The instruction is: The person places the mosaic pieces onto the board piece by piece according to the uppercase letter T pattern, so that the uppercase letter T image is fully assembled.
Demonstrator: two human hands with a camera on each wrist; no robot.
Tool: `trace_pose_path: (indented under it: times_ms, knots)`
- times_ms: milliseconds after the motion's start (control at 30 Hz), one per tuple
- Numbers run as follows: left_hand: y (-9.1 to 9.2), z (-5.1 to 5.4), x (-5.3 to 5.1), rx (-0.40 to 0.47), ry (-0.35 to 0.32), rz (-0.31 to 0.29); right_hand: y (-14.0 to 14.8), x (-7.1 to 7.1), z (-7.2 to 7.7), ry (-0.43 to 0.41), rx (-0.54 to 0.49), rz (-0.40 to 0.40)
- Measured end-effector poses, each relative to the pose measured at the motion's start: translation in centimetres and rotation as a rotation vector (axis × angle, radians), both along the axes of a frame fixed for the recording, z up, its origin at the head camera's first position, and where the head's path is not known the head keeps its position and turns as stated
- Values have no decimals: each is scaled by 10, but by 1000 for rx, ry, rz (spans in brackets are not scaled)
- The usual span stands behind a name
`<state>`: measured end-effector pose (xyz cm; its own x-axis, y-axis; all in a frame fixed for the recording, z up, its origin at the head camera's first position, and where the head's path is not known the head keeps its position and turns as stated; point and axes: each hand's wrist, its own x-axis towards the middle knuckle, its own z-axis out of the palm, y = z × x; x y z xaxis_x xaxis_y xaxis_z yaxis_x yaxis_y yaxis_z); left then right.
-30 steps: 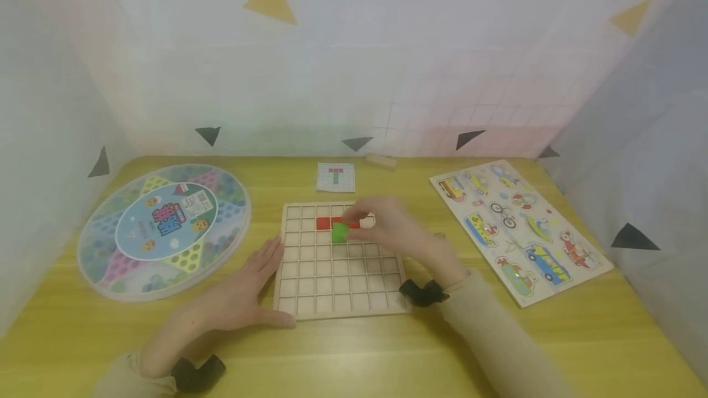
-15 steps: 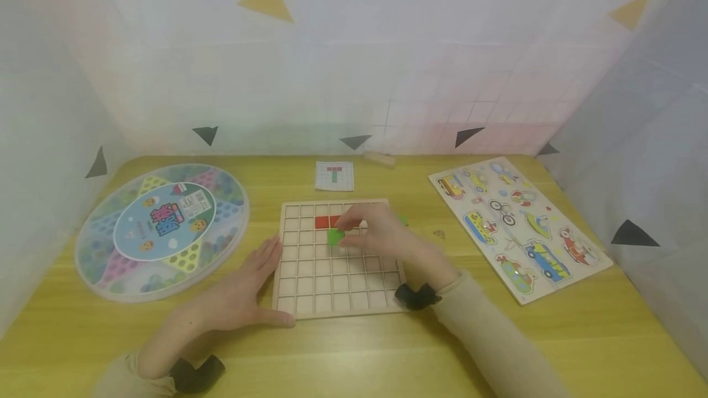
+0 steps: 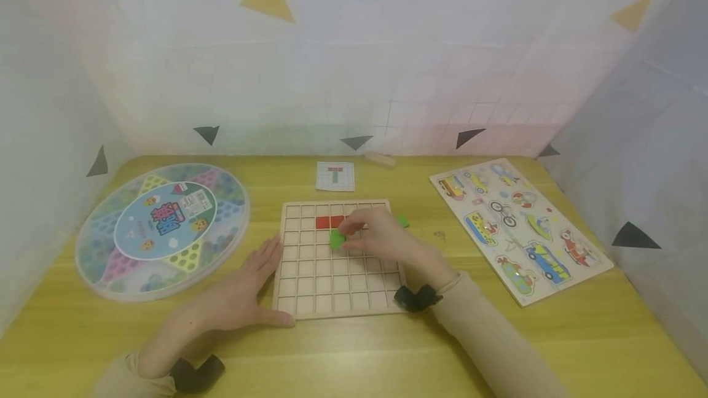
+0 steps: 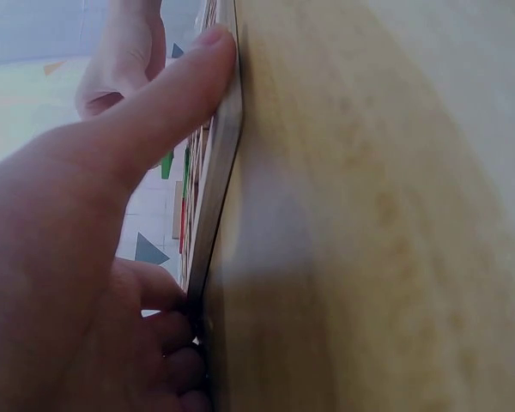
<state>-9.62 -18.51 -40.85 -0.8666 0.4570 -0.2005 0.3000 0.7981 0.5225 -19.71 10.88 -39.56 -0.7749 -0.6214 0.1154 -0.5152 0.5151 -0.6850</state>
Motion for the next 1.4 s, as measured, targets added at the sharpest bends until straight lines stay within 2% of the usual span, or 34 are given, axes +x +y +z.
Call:
trace_pose_path:
  times_ms: [500, 833, 1100, 1400]
  knots:
    - [0, 2, 1, 14, -12, -1, 2, -2, -7, -60, 44, 28]
    - [0, 2, 0, -2, -8, 2, 2, -3, -8, -60, 51, 49]
    - [-1, 4, 3, 20, -12, -4, 1, -2, -7, -81, 44, 34]
    - [-1, 3, 2, 21, -11, -8, 2, -2, -8, -63, 46, 26]
